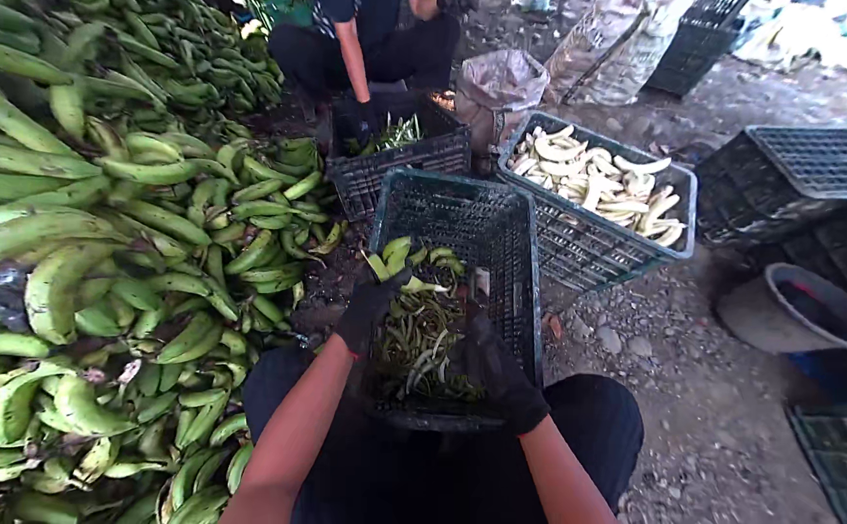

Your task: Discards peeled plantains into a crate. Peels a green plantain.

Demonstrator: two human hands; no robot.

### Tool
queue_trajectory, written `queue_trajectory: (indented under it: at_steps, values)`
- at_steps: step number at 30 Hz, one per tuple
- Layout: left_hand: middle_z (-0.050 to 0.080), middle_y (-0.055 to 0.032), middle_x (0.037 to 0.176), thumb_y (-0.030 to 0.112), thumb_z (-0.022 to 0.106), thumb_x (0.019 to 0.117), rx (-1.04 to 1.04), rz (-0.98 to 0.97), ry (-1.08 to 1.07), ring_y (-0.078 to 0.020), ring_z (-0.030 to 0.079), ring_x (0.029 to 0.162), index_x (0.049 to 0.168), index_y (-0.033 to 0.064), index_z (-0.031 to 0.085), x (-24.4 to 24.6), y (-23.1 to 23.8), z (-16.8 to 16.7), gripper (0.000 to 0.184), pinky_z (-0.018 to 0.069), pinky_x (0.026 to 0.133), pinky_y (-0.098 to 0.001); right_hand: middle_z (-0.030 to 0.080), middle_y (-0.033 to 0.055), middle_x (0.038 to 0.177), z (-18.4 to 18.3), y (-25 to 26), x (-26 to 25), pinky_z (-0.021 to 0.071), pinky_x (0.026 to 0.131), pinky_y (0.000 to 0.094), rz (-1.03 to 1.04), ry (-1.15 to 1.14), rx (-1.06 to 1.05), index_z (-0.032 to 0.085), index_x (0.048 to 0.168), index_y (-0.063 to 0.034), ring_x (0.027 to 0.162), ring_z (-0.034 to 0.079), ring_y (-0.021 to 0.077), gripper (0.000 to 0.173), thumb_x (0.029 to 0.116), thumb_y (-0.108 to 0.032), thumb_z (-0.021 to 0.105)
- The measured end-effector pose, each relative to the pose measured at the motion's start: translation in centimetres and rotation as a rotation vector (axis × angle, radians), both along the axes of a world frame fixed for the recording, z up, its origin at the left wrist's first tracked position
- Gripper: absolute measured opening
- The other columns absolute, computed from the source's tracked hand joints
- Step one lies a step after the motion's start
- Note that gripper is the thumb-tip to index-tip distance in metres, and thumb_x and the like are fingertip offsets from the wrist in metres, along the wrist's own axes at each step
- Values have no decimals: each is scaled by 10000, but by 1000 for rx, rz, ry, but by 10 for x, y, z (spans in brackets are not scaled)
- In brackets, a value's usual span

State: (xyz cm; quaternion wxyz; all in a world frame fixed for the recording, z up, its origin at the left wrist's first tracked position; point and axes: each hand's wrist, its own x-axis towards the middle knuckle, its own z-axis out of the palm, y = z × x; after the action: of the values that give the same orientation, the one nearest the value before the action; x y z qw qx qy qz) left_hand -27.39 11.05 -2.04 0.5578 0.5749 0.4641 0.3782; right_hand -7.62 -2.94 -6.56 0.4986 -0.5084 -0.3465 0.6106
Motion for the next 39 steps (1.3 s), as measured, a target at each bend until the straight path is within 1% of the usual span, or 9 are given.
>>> queue_trajectory:
  at_steps: [3, 5, 10, 14, 21, 25, 29, 35, 39]
  values:
    - [646, -93, 1306, 219, 719, 959, 191, -129, 191, -170, 652, 1099, 1429, 129, 536, 3, 2, -18, 512, 551, 938, -394, 691, 43, 804, -4, 0, -14, 614, 620, 312, -15, -11, 29, 428, 1388, 30, 648, 688, 156, 664, 1080, -524, 231]
    - [627, -151, 1344, 158, 733, 940, 185, -140, 250, -219, 633, 1186, 1429, 73, 545, 14, 0, -24, 531, 504, 1036, -425, 686, 46, 791, -9, -1, -16, 617, 624, 306, -97, 30, -25, 437, 1400, 12, 643, 690, 153, 661, 1096, -515, 177]
    - [648, -115, 1259, 118, 758, 908, -32, -6, -88, -133, 654, 1103, 1429, 29, 471, 29, 9, -33, 601, 553, 962, -323, 685, 73, 779, -11, -4, -6, 624, 638, 343, -192, 59, -58, 447, 1404, -19, 658, 701, 191, 663, 1090, -543, 189]
    - [625, -81, 1314, 72, 700, 927, 129, -107, -176, -118, 625, 1167, 1423, 59, 502, 30, 6, -41, 535, 534, 1004, -310, 707, 91, 832, -12, -7, -10, 615, 619, 317, -101, -35, -46, 393, 1455, 7, 661, 703, 179, 719, 1078, -567, 180]
    - [599, -109, 1328, 83, 644, 934, 360, -221, -345, -140, 593, 1210, 1399, -49, 452, 36, 1, -51, 520, 510, 1031, -302, 633, 12, 694, -4, 15, -37, 579, 562, 258, -111, -78, -31, 495, 1292, 16, 548, 626, 106, 542, 1109, -426, 239]
    - [595, -65, 1339, 79, 640, 941, 407, -246, -321, -125, 582, 1221, 1386, -5, 484, 32, 0, -50, 479, 496, 1044, -299, 655, 4, 689, 36, 21, -36, 553, 515, 246, -228, -121, 240, 480, 1375, -27, 529, 616, 90, 565, 1100, -467, 256]
    - [591, -27, 1366, 102, 637, 971, 457, -249, -278, -107, 583, 1228, 1414, 49, 501, 30, -4, -49, 467, 494, 1057, -298, 614, -29, 650, 70, 21, -38, 543, 450, 253, -389, -164, 605, 524, 1313, -66, 490, 585, 91, 589, 1080, -559, 302]
    - [597, -23, 1359, 140, 655, 970, 463, -169, -417, -154, 598, 1211, 1404, 99, 500, 30, -1, -33, 463, 525, 1019, -338, 621, 80, 716, -58, 2, -54, 552, 520, 373, 52, -153, -341, 579, 1194, 26, 542, 600, 188, 708, 1085, -587, 241]
    - [617, 16, 1305, 201, 600, 1013, 198, -99, -475, -97, 631, 1132, 1499, 142, 366, 20, 6, -24, 543, 553, 964, -305, 644, 44, 708, -36, 13, -39, 558, 526, 312, -36, -155, -187, 471, 1369, 9, 543, 618, 141, 656, 1092, -527, 213]
